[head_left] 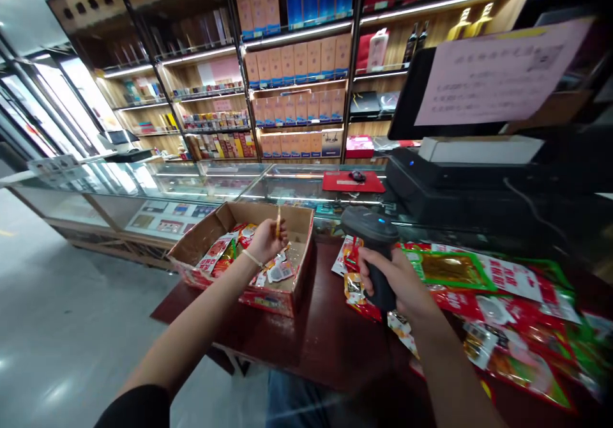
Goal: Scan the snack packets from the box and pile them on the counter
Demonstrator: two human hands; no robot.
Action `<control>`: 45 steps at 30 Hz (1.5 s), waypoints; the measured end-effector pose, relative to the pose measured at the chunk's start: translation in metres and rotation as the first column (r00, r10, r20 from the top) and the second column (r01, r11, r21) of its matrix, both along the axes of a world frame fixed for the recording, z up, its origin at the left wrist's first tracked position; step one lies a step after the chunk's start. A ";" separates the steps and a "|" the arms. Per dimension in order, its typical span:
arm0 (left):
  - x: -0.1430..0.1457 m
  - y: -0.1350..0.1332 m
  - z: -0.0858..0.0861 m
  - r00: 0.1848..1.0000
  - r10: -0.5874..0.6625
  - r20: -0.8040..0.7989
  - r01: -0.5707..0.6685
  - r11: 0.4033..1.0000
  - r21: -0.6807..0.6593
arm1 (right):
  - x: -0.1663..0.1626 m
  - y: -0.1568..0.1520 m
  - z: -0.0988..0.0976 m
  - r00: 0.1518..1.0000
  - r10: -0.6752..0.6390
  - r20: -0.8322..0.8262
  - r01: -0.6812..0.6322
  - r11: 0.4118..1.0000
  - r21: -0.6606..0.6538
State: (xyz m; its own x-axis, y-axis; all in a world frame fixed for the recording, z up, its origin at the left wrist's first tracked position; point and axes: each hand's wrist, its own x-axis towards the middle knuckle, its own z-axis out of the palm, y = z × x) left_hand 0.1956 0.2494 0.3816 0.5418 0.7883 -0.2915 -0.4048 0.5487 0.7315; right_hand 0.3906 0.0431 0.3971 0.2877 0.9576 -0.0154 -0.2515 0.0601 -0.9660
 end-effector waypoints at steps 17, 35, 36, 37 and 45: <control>0.120 -0.116 -0.015 0.952 -0.216 0.218 0.201 0.976 0.090 | 0.035 -0.111 -0.035 0.947 -0.293 0.133 0.305 0.949 -0.083; 0.153 -0.124 -0.136 0.953 0.212 0.217 -0.234 0.969 0.080 | 0.037 -0.115 -0.094 0.946 -0.254 0.201 0.294 0.934 -0.205; 0.151 -0.122 -0.137 0.953 0.210 0.217 -0.234 0.968 0.093 | 0.036 -0.113 -0.094 0.950 -0.238 0.204 0.279 0.938 -0.206; 0.150 -0.120 -0.137 0.954 0.212 0.212 -0.238 0.966 0.101 | 0.035 -0.111 -0.094 0.952 -0.223 0.209 0.265 0.942 -0.206; 0.145 -0.108 -0.138 0.938 0.269 0.219 -0.280 0.960 0.020 | 0.032 -0.103 -0.105 0.949 -0.127 0.287 0.207 0.941 -0.267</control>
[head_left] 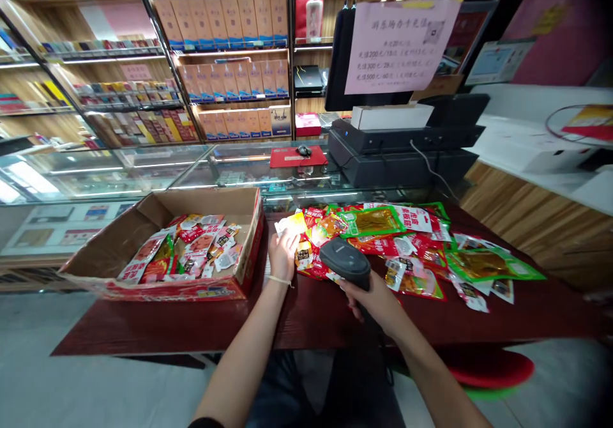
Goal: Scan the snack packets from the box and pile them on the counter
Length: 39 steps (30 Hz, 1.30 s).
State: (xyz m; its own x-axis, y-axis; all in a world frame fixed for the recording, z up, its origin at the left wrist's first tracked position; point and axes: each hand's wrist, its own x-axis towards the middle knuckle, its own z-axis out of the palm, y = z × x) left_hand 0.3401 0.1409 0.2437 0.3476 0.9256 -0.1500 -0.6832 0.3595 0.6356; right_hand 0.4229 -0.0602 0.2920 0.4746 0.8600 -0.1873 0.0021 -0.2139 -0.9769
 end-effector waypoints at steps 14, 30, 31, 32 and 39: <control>-0.007 0.000 -0.007 0.803 0.197 -0.562 0.159 0.838 0.521 | 0.009 0.003 0.010 0.981 -0.145 -0.126 0.150 0.988 0.035; -0.010 -0.025 0.025 0.882 0.131 -0.453 0.134 0.852 0.506 | 0.001 0.009 0.052 0.990 -0.117 -0.079 0.126 0.986 0.112; -0.015 -0.029 0.037 0.900 0.119 -0.420 0.131 0.844 0.520 | 0.001 0.013 0.056 0.992 -0.105 -0.070 0.113 0.985 0.129; -0.021 -0.033 0.051 0.916 0.114 -0.385 0.121 0.837 0.534 | 0.001 0.017 0.061 0.994 -0.083 -0.064 0.092 0.986 0.142; -0.109 -0.005 0.140 0.933 0.099 -0.345 0.122 0.817 0.564 | -0.020 0.074 0.091 0.992 0.096 -0.076 -0.076 0.972 0.223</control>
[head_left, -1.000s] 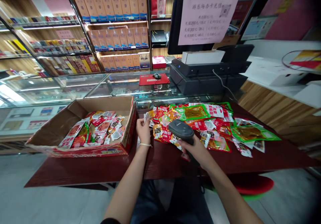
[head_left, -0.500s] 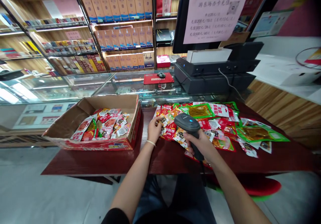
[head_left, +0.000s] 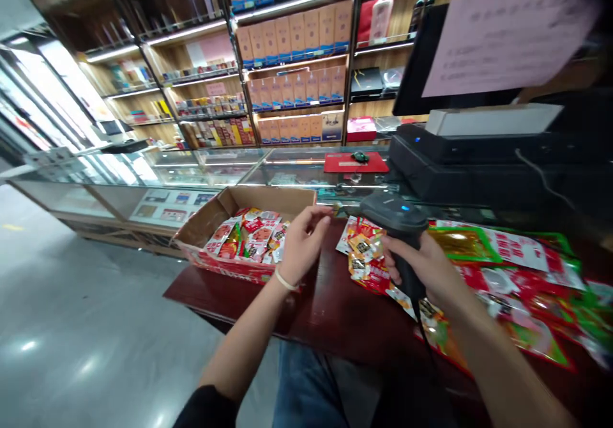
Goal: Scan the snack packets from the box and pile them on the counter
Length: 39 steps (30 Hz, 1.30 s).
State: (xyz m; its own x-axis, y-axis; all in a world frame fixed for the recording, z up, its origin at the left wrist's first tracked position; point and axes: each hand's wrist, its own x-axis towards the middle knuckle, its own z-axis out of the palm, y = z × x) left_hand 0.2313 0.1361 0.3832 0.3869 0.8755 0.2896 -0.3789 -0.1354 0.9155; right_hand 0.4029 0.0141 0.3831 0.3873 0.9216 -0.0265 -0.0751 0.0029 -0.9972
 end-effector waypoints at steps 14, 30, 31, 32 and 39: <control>-0.206 0.205 -0.033 0.578 0.453 -0.679 -0.268 0.891 0.366 | -0.079 0.135 0.015 0.936 0.352 -0.024 -0.350 0.935 0.056; -0.207 0.256 -0.082 -0.342 0.126 -0.931 0.096 0.990 0.099 | -0.055 0.164 0.002 0.920 0.371 -0.128 -0.374 0.927 -0.001; -0.206 0.256 -0.083 -0.344 0.115 -0.932 0.099 0.991 0.086 | -0.054 0.164 0.002 0.920 0.369 -0.130 -0.371 0.929 0.005; -0.206 0.256 -0.084 -0.338 0.115 -0.934 0.104 0.991 0.084 | -0.054 0.164 0.002 0.921 0.368 -0.130 -0.370 0.929 0.012; -0.206 0.249 -0.066 -0.123 0.326 -0.937 0.129 0.942 0.311 | -0.056 0.153 0.009 0.920 0.372 -0.127 -0.364 0.928 0.084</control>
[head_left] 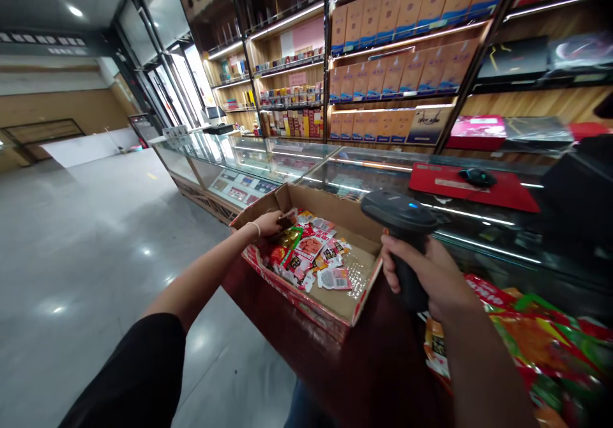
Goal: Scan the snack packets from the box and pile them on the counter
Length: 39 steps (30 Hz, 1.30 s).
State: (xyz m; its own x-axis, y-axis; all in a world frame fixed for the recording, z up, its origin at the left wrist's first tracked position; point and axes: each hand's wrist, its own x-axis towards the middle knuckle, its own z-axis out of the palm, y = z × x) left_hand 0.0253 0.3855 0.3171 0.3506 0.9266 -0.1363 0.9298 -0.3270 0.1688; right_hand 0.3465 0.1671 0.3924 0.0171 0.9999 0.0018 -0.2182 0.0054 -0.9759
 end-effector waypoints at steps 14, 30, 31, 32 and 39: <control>0.081 -0.100 0.064 0.137 0.248 0.959 0.203 0.940 -0.273 | 0.018 -0.071 0.009 0.981 -0.195 -0.015 0.196 0.977 0.082; 0.220 -0.218 0.058 0.366 -0.198 0.909 0.441 0.897 0.018 | 0.083 -0.204 -0.019 0.891 -0.421 0.168 0.425 0.905 0.011; 0.225 -0.222 0.057 0.389 -0.225 0.893 0.446 0.895 0.031 | 0.085 -0.209 -0.020 0.886 -0.425 0.182 0.431 0.902 0.008; 0.229 -0.226 0.056 0.415 -0.245 0.876 0.447 0.894 0.038 | 0.086 -0.215 -0.021 0.880 -0.431 0.202 0.438 0.899 0.010; 0.255 -0.247 0.056 0.474 -0.328 0.817 0.515 0.856 0.045 | 0.097 -0.241 -0.025 0.807 -0.467 0.362 0.484 0.874 0.049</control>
State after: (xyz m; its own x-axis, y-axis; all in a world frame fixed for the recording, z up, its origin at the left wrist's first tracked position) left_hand 0.2801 0.1388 0.3732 0.7406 0.6239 0.2496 0.1520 -0.5173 0.8422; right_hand 0.4437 -0.0741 0.3677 0.4970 0.8659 0.0570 0.1580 -0.0257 -0.9871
